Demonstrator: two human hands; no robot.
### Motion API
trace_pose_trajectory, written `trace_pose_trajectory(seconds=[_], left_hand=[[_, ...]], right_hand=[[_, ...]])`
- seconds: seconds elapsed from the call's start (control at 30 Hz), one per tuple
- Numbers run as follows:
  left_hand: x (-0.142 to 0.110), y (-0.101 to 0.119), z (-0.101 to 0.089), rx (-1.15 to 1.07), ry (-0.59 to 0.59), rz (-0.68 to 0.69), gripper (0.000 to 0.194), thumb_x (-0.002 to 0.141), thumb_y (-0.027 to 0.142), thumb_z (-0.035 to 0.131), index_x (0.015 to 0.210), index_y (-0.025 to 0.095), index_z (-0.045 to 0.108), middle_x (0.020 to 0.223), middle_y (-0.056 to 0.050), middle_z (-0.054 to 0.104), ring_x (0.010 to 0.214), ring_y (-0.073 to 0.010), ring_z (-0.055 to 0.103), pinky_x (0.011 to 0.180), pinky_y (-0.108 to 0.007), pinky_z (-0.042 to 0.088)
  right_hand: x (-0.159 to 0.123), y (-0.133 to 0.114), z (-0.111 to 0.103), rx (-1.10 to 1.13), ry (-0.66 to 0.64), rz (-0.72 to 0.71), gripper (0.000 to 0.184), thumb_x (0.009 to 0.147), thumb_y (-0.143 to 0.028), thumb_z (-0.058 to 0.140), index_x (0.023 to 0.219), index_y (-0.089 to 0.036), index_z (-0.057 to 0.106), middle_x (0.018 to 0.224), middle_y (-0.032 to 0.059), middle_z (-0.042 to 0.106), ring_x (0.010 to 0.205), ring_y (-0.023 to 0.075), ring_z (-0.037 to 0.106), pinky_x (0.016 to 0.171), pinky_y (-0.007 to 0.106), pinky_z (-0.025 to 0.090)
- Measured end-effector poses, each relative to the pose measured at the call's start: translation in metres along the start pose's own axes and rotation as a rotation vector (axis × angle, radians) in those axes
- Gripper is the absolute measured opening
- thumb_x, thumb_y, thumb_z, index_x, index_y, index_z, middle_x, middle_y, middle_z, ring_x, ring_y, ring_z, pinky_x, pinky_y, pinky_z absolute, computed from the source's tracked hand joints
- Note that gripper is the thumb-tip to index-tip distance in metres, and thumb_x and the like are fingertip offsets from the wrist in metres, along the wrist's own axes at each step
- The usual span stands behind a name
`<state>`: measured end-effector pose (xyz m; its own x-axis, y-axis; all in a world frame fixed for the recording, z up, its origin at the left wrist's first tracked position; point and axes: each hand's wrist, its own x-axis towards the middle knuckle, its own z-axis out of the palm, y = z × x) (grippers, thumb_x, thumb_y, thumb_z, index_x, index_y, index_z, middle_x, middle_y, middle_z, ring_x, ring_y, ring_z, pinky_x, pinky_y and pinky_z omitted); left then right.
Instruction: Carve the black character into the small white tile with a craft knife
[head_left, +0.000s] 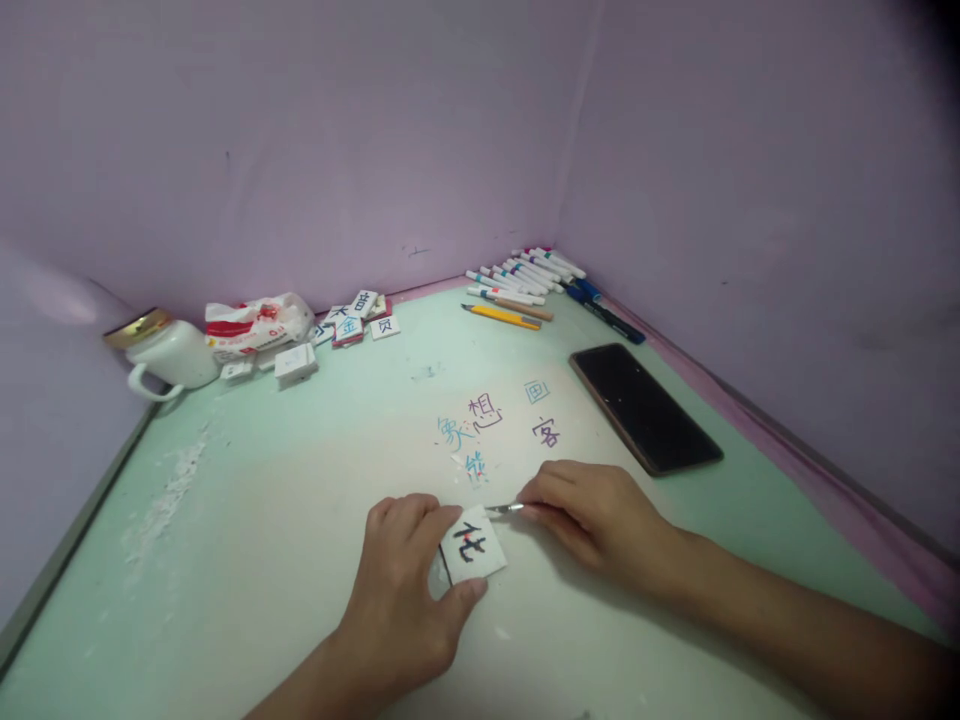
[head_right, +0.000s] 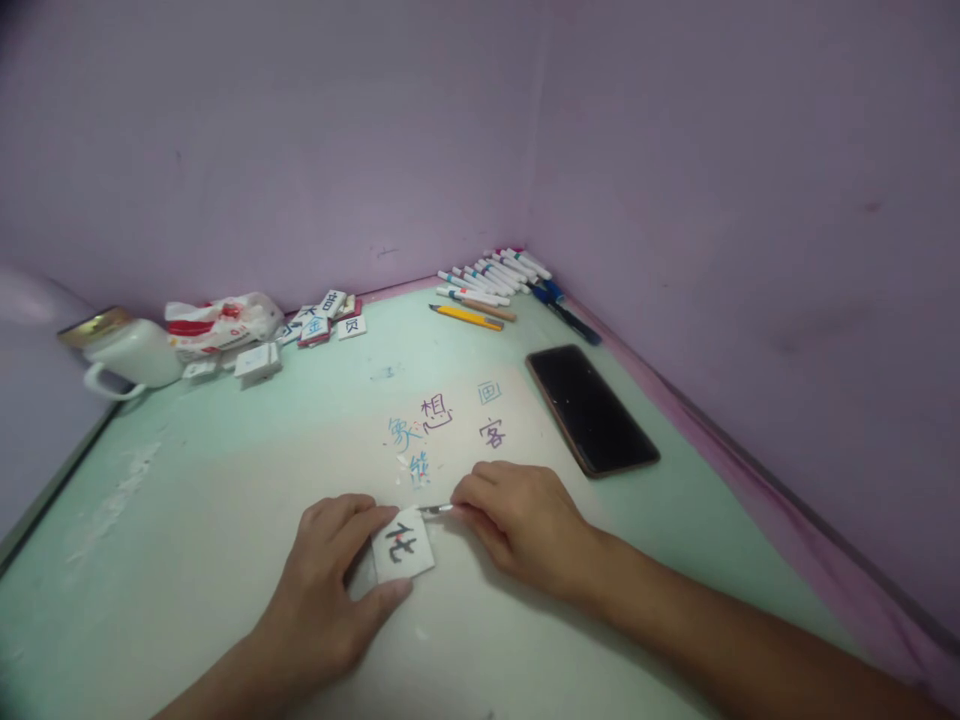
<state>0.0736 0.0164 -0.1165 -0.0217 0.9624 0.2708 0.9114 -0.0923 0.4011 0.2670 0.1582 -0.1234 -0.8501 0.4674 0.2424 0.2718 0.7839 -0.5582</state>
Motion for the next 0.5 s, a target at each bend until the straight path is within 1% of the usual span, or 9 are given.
trace_pose_trajectory(seconds=[0.1, 0.2, 0.33, 0.5], left_hand=[[0.002, 0.000, -0.001, 0.000, -0.047, 0.021, 0.044, 0.072, 0.022, 0.061, 0.115, 0.018, 0.050, 0.106, -0.012, 0.050, 0.097, -0.0281, 0.049, 0.084, -0.049, 0.042], [0.005, 0.001, -0.001, 0.007, -0.078, 0.042, 0.047, 0.072, 0.021, 0.061, 0.117, 0.020, 0.047, 0.107, -0.011, 0.049, 0.096, -0.0278, 0.049, 0.084, -0.048, 0.042], [0.011, 0.003, -0.002, 0.011, -0.071, 0.066, 0.044, 0.073, 0.021, 0.059, 0.115, 0.018, 0.047, 0.103, -0.011, 0.050, 0.093, -0.0272, 0.048, 0.081, -0.047, 0.041], [0.016, 0.005, -0.002, -0.008, -0.084, 0.061, 0.039, 0.076, 0.023, 0.057, 0.114, 0.016, 0.046, 0.101, -0.012, 0.050, 0.089, -0.0269, 0.046, 0.078, -0.047, 0.038]], right_hand=[[0.001, 0.001, 0.002, 0.008, -0.016, -0.037, 0.020, 0.091, -0.024, 0.045, 0.086, -0.017, 0.063, 0.072, 0.0019, 0.060, 0.066, 0.0121, 0.053, 0.059, 0.023, 0.035], [0.001, 0.000, 0.003, 0.006, 0.010, -0.045, 0.021, 0.091, -0.023, 0.044, 0.085, -0.016, 0.063, 0.071, 0.0025, 0.059, 0.066, 0.0124, 0.052, 0.059, 0.023, 0.036], [-0.001, -0.003, 0.002, 0.033, 0.041, -0.003, 0.020, 0.089, -0.020, 0.045, 0.086, -0.017, 0.064, 0.083, 0.0046, 0.060, 0.068, 0.0117, 0.054, 0.058, 0.022, 0.036], [-0.001, -0.005, 0.002, 0.029, 0.017, 0.081, 0.023, 0.090, -0.024, 0.044, 0.083, -0.018, 0.065, 0.071, 0.0019, 0.057, 0.062, 0.0122, 0.053, 0.056, 0.024, 0.035]])
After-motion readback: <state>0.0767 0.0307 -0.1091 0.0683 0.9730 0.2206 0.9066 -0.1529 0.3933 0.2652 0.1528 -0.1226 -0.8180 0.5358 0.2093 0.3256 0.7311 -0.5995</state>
